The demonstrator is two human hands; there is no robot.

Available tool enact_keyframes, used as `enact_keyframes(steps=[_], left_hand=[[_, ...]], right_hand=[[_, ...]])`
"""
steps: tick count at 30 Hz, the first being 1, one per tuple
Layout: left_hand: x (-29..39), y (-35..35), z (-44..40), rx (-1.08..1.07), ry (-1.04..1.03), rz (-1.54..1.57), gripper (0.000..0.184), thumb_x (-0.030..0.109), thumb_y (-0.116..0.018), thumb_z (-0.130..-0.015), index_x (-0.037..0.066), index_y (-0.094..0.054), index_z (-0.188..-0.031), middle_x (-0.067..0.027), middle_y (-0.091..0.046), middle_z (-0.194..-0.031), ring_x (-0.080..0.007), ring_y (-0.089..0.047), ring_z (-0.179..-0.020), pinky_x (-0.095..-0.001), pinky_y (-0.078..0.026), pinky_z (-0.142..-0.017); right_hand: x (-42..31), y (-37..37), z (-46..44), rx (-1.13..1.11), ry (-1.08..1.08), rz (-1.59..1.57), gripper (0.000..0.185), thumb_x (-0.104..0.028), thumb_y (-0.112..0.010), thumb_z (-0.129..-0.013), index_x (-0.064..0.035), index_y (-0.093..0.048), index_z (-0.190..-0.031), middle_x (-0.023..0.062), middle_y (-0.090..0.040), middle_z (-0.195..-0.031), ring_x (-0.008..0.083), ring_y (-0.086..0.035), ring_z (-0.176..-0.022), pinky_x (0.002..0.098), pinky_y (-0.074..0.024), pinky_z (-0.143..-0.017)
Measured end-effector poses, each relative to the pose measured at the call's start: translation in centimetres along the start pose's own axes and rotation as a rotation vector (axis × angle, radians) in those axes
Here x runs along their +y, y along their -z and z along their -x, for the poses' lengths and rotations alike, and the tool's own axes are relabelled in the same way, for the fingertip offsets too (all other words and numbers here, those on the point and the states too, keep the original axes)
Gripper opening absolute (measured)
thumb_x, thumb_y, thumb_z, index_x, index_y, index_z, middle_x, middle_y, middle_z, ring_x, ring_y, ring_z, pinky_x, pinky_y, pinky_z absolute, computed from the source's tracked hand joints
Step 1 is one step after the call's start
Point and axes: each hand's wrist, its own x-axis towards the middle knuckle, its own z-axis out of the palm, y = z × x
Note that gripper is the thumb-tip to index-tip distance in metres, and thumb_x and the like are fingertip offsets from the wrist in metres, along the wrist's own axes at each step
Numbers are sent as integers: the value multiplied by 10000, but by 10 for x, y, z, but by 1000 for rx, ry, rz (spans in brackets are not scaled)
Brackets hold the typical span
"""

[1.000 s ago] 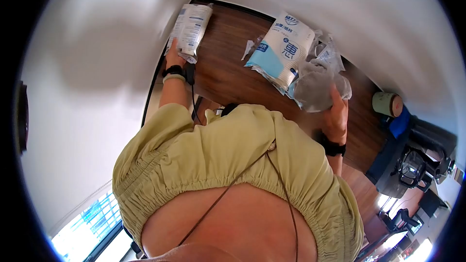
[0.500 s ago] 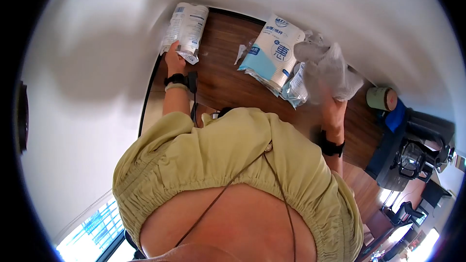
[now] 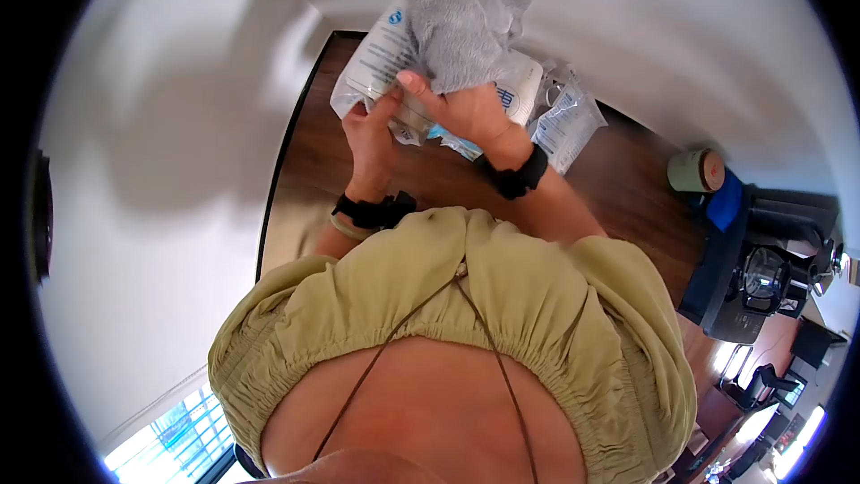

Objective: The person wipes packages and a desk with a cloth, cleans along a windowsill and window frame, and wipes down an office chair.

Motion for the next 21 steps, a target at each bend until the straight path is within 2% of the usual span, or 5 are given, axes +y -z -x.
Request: enact_keyframes(steps=[1, 5, 9, 15, 21], left_hand=[[-2, 0, 1, -9, -57, -30, 455, -1, -651, -769, -26, -507, -1199, -82, -601, -1093, -167, -591, -953, -283, -473, -809], [-18, 5, -2, 12, -272, -93, 497, -18, -644, -692, -43, -507, -1170, -69, -623, -1032, -131, -589, -909, -268, -475, -789], [15, 0, 5, -122, -126, -449, 462, 40, -722, -727, -29, -541, -1147, -64, -620, -1064, -135, -594, -949, -261, -470, -815], [25, -12, 9, -145, -318, -326, 506, -58, -694, -691, -27, -531, -1169, -66, -619, -1072, -126, -594, -945, -267, -478, -826], [11, -3, -12, -142, -53, 116, 347, 175, -565, -903, 7, -518, -1202, -103, -594, -1152, -178, -602, -980, -290, -495, -845]], right_hand=[[-7, -4, 1, 21, -148, -180, 465, -347, -676, -824, -43, -580, -1163, 171, -590, -1117, 380, -529, -1055, 434, -401, -935], [-17, -13, 7, -45, 475, 397, 545, -274, -711, -710, -61, -569, -1191, 140, -583, -1162, 340, -485, -1159, 501, -299, -1063], [-19, 20, -27, 150, 288, 211, 571, -232, -747, -622, -57, -599, -1145, 132, -583, -1167, 352, -505, -1129, 527, -248, -1094], [31, 73, -49, 274, -201, -65, 260, -165, -688, -781, -18, -657, -993, 164, -630, -1027, 336, -561, -1016, 406, -444, -874], [-22, 5, 14, 17, 298, 273, 408, -127, -675, -750, -128, -613, -1153, 109, -569, -1177, 324, -503, -1140, 516, -344, -962]])
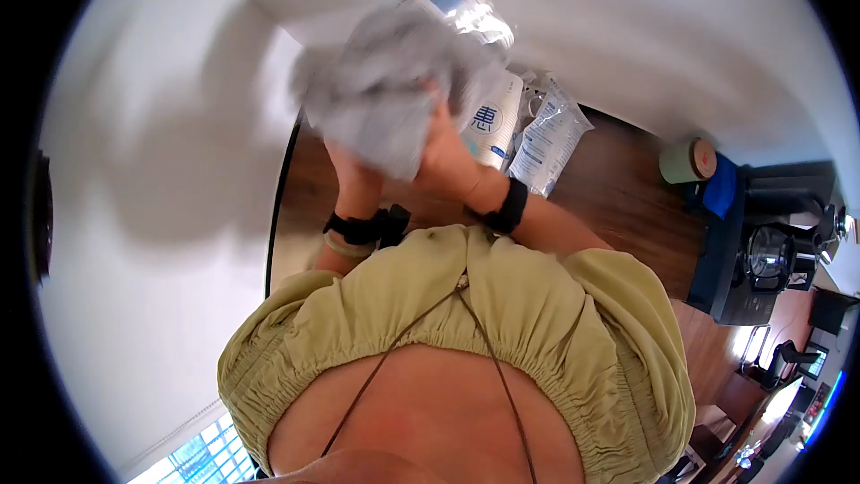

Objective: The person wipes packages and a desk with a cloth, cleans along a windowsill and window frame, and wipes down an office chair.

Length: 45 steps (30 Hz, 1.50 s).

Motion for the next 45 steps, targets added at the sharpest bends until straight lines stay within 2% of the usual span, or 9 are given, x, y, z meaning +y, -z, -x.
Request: enact_keyframes(steps=[4, 10, 16, 27, 30, 33, 35, 38, 45], left_hand=[[31, -14, 14, 10, 470, 592, 475, 411, -384, -974, 53, -445, -1282, -126, -537, -1233, -235, -574, -1056, -338, -481, -910], [26, -11, 6, 108, 102, 132, 422, 78, -560, -848, 31, -464, -1256, -70, -565, -1167, -215, -554, -1076, -370, -458, -932], [31, -2, 7, -17, 219, 258, 384, 203, -519, -912, 12, -494, -1244, -103, -594, -1163, -217, -575, -1058, -360, -455, -939], [-16, 9, 6, -136, 316, 667, 594, 336, -505, -910, 26, -352, -1393, -151, -463, -1371, -306, -463, -1243, -465, -370, -1061], [-23, 12, 5, -157, 282, 791, 600, 435, -432, -949, 46, -353, -1399, -136, -450, -1387, -303, -461, -1244, -460, -371, -1061], [-45, 33, -8, -96, 277, 626, 592, 472, -412, -956, 53, -396, -1375, -140, -477, -1366, -311, -485, -1221, -447, -398, -1043], [-75, 74, -7, 61, 554, 1454, 575, 451, -417, -958, 39, -415, -1359, -156, -498, -1341, -315, -499, -1207, -441, -408, -1035], [-65, 62, -4, -347, 323, 959, 543, 390, -443, -951, 23, -426, -1351, -161, -522, -1316, -318, -509, -1200, -447, -409, -1035], [-72, 72, 10, -284, 507, 757, 567, 388, -462, -942, 35, -383, -1378, -157, -499, -1326, -311, -492, -1205, -445, -396, -1036]], right_hand=[[21, 16, -3, -96, 53, 199, 544, -98, -671, -708, -157, -586, -1242, 79, -544, -1276, 284, -484, -1190, 545, -255, -1024], [51, 54, -44, 328, -148, -7, 553, -50, -682, -646, -123, -605, -1188, 155, -492, -1327, 406, -372, -1294, 549, -209, -1067], [-3, 13, 8, -280, 140, 136, 448, -41, -663, -610, -123, -640, -1050, 140, -419, -1397, 348, -316, -1355, 674, -124, -1026], [43, 27, -14, 286, -413, -355, 441, -122, -611, -877, -3, -476, -1279, 121, -546, -1219, 229, -512, -1143, 349, -410, -979], [-1, 19, -12, 419, -989, -1790, 420, -292, -474, -991, -39, -451, -1326, 68, -521, -1280, 202, -488, -1167, 334, -377, -1021], [-14, 7, 13, 143, -1003, -1575, 475, -372, -375, -1012, -63, -400, -1371, 57, -483, -1344, 206, -450, -1232, 365, -333, -1069], [-17, 8, 20, 1, -946, -1407, 488, -383, -374, -1010, -59, -397, -1374, 61, -485, -1345, 207, -450, -1235, 364, -334, -1066], [4, 4, 19, 22, -927, -1457, 517, -397, -377, -1007, -51, -375, -1391, 69, -471, -1365, 206, -441, -1250, 367, -334, -1066], [10, 37, -21, -35, -841, -1261, 612, -483, -318, -996, -7, -385, -1375, 91, -450, -1375, 188, -411, -1261, 356, -318, -1062]])
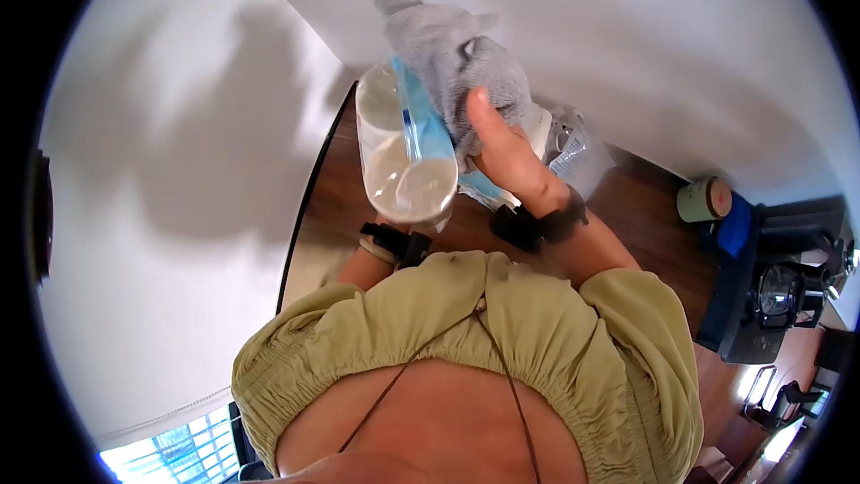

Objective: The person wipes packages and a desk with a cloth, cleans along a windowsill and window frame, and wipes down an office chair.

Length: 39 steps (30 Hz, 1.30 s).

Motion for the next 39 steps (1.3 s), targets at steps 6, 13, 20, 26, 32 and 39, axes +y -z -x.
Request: enact_keyframes(steps=[6, 13, 20, 26, 32, 39], left_hand=[[-1, 3, 5, 28, 2, -30, 591, 383, -485, -933, 22, -360, -1383, -165, -502, -1301, -313, -491, -1187, -440, -397, -1025], [-20, 21, 11, 98, -52, -16, 622, 378, -512, -922, 7, -333, -1388, -173, -506, -1272, -315, -490, -1165, -435, -397, -1012], [43, 70, 11, 223, -388, -32, 657, 372, -539, -911, -9, -306, -1394, -182, -510, -1243, -316, -489, -1144, -430, -398, -998], [121, 53, 74, 406, -576, 61, 660, 347, -579, -882, -72, -361, -1343, -137, -521, -949, -236, -491, -805, -341, -431, -752], [139, 72, 136, 205, -562, 93, 651, 389, -528, -905, -67, -370, -1343, -154, -525, -1035, -257, -494, -908, -350, -429, -810], [136, 110, 193, 798, -629, -198, 598, 509, -383, -961, 82, -380, -1379, -115, -491, -1334, -300, -495, -1189, -429, -410, -1014]], right_hand=[[-16, -18, -17, -20, -155, 193, 743, -596, -440, -922, 53, -506, -1277, 110, -556, -1240, 178, -503, -1122, 296, -407, -965], [11, -15, -12, 8, -422, 402, 656, -576, -471, -917, 11, -587, -1187, 215, -593, -1123, 229, -547, -1082, 319, -467, -885], [81, -15, 21, -129, -157, 392, 412, -370, -482, -979, -28, -541, -1201, 30, -550, -1144, 127, -479, -1043, 261, -399, -898], [93, -11, 14, 25, -551, 221, 476, -407, -544, -936, -15, -580, -1203, 56, -605, -1154, 149, -534, -1069, 288, -427, -909], [99, -42, -59, -34, 189, 920, 447, -371, -570, -910, -16, -579, -1183, 113, -587, -1157, 250, -524, -1084, 363, -403, -935], [240, -49, -146, -5, -441, 1399, 897, -573, -626, -780, -63, -280, -1432, 272, -91, -1499, 470, -59, -1382, 645, -194, -1030]])
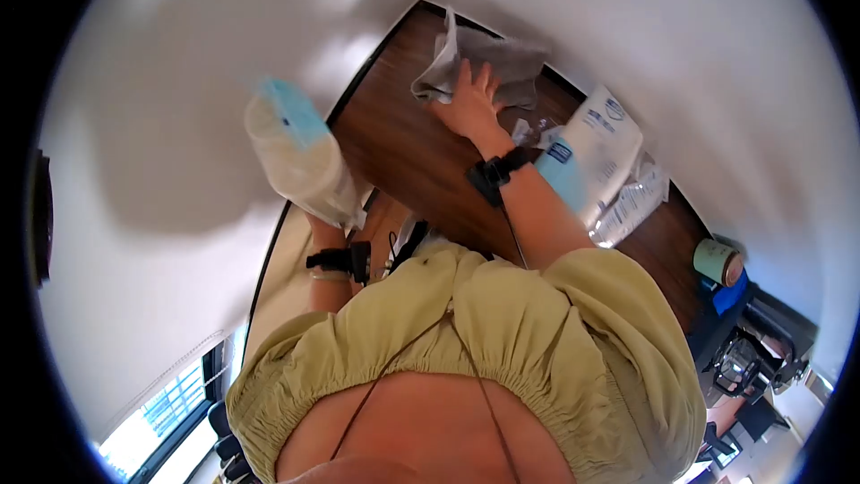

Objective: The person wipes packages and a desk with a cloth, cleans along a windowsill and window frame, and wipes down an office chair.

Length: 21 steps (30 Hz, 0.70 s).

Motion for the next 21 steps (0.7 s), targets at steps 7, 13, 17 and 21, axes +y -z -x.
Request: enact_keyframes(steps=[7, 13, 17, 21], left_hand=[[24, 1, -4, -107, 167, -155, 743, 604, -407, -916, 64, -319, -1419, -134, -409, -1415, -302, -441, -1261, -457, -403, -1026], [25, 7, -6, -85, 197, -96, 733, 566, -453, -919, 15, -353, -1391, -141, -471, -1362, -299, -482, -1224, -437, -390, -1038], [23, 6, -12, -6, 238, -52, 770, 641, -382, -908, 61, -336, -1412, -127, -444, -1384, -302, -475, -1219, -425, -402, -1029], [29, -21, -25, 57, 160, -143, 776, 656, -365, -904, 79, -323, -1421, -125, -429, -1396, -303, -467, -1224, -422, -395, -1036]], right_hand=[[15, -78, -97, 199, -300, 169, 962, -630, -544, -801, -82, -150, -1486, 285, -12, -1522, 487, 41, -1393, 737, -87, -994], [8, -120, -158, 251, 232, 399, 853, -608, -508, -824, -120, -244, -1472, 228, -162, -1521, 460, -69, -1398, 679, -120, -1035], [-17, -131, -105, -70, 822, 350, 657, -512, -514, -857, -188, -384, -1413, 183, -267, -1491, 362, -168, -1406, 675, -103, -1044], [-3, -168, -60, -397, 1085, -242, 640, -535, -513, -850, -200, -423, -1387, 156, -316, -1471, 327, -211, -1398, 666, -111, -1058]])
